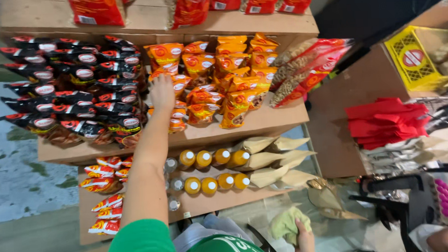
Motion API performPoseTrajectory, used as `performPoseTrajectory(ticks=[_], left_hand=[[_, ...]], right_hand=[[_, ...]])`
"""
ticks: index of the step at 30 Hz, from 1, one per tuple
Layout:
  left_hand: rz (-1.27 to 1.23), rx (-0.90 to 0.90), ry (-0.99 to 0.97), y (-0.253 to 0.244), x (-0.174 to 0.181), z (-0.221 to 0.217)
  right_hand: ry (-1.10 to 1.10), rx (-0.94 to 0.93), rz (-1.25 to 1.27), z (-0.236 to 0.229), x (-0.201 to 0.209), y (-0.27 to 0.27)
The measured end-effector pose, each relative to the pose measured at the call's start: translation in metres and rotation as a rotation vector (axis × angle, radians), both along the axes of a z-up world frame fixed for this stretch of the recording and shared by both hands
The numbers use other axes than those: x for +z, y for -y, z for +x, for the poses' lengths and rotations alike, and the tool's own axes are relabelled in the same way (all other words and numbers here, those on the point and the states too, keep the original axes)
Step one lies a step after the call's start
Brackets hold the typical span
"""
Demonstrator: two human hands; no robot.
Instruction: The person wipes wooden shelves using a cloth and organizes bags of snacks and bottles of juice, moving items into position on the shelves.
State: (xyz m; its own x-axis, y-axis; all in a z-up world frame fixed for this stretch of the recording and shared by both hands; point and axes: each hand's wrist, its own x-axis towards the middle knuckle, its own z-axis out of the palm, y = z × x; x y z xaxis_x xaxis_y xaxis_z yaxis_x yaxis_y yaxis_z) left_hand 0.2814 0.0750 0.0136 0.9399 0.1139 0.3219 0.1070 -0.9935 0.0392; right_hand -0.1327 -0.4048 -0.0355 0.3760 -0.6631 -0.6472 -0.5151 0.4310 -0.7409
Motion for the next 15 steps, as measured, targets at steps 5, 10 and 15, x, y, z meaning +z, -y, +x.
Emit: performPoseTrajectory(ticks=[5, 10, 15], left_hand=[[-0.008, -0.084, 0.054, -0.012, 0.000, 0.011], [-0.075, -0.156, 0.183, -0.022, 0.001, 0.004], [0.023, -0.093, 0.299, -0.009, 0.005, -0.001]], right_hand=[[-0.117, -0.058, 0.097, -0.019, -0.019, 0.025], [-0.007, -0.065, 0.175, 0.013, -0.030, 0.025], [0.095, 0.251, 0.120, 0.095, -0.002, -0.026]])
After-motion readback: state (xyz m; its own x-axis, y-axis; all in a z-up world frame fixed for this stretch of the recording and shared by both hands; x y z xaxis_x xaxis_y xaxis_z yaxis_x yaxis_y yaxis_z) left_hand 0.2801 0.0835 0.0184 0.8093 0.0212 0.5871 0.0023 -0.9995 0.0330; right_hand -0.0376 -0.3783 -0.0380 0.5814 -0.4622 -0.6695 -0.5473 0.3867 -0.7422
